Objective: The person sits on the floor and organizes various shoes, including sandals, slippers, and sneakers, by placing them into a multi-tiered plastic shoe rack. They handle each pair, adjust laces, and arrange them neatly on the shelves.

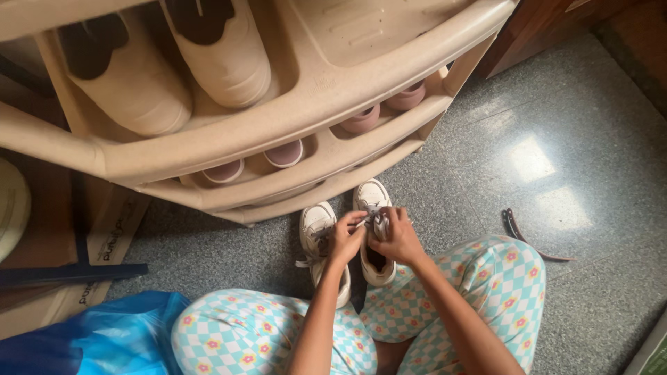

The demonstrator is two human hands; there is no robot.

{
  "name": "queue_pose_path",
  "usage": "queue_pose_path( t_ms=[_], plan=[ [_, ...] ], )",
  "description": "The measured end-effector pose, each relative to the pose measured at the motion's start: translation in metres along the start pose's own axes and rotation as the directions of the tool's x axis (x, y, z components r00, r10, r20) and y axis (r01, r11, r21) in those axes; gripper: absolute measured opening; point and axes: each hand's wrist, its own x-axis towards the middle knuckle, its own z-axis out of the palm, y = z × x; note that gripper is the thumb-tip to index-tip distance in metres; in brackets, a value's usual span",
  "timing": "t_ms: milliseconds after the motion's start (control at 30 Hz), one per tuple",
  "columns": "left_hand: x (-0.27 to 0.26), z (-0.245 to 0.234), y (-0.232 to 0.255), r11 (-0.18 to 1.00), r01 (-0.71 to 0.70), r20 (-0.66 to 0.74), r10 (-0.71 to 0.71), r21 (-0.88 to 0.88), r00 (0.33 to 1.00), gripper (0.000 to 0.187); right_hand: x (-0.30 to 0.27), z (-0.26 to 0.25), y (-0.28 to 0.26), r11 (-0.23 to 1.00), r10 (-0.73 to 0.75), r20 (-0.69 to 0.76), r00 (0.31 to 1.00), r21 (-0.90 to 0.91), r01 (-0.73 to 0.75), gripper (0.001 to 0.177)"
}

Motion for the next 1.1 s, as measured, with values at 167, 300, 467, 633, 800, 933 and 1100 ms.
queue_pose_path(
  t_ms=[167, 300, 467, 633, 800, 933, 1100],
  plan=[
    [-0.021, 0.0, 0.025, 0.936, -0.237, -0.068, 0.263, 0.262, 0.962, 0.014, -0.011, -0.009, 0.002, 0.999, 0.017, -0.103, 0.995, 0.036, -0.013, 0.042],
    [-0.023, 0.001, 0.044, 0.893, -0.273, -0.052, 0.311, 0.358, 0.949, 0.024, -0.005, -0.003, 0.033, 0.99, 0.115, -0.099, 0.988, -0.064, -0.122, 0.015],
    [-0.039, 0.011, 0.047, 0.673, -0.159, -0.069, 0.299, 0.722, 0.952, 0.019, -0.012, 0.0, 0.033, 0.953, -0.006, -0.286, 0.958, -0.293, -0.081, 0.015],
    [-0.035, 0.04, 0.061, 0.516, -0.048, -0.054, 0.181, 0.855, 0.982, 0.019, -0.038, 0.005, 0.01, 0.913, 0.008, -0.218, 0.976, -0.397, -0.096, 0.02],
    [-0.019, 0.05, 0.053, 0.563, 0.128, -0.214, 0.089, 0.817, 0.973, 0.029, -0.039, 0.022, 0.01, 0.894, -0.042, -0.225, 0.973, -0.444, -0.064, 0.027],
    [-0.021, 0.051, 0.032, 0.634, 0.145, -0.253, 0.082, 0.76, 0.964, 0.025, -0.034, 0.032, 0.019, 0.849, -0.053, -0.207, 0.977, -0.525, -0.066, 0.023],
    [-0.008, 0.021, -0.009, 0.953, 0.168, -0.136, -0.137, 0.252, 0.981, 0.03, -0.035, 0.024, 0.009, 0.942, 0.101, -0.087, 0.991, -0.312, -0.123, 0.025]
  ],
)
